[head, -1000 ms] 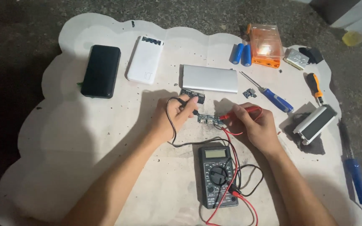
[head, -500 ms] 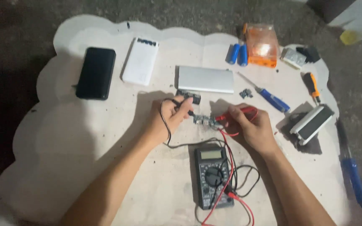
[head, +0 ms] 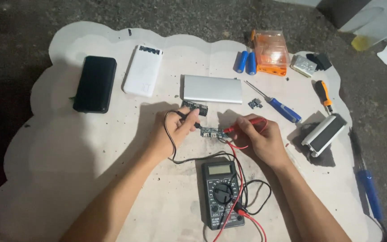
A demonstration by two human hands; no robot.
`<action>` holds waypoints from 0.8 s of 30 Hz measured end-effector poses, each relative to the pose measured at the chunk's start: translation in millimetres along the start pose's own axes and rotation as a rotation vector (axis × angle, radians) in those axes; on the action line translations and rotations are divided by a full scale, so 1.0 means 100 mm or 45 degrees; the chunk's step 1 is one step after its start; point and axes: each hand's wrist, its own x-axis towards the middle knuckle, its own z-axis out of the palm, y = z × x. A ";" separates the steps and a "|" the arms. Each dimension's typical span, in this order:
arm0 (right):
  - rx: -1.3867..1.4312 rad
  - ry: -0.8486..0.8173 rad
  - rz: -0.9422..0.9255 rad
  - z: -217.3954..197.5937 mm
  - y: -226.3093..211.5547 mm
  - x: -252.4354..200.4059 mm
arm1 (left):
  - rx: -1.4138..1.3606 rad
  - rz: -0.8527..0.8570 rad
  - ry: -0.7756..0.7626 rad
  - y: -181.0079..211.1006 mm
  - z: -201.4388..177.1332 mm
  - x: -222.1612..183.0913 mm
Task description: Testing a small circuit board using a digital multimeter to check for connectivity or voltage at various points.
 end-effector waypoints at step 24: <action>0.063 0.017 -0.003 0.00 0.03 0.01 | -0.094 0.132 0.087 -0.02 0.03 -0.03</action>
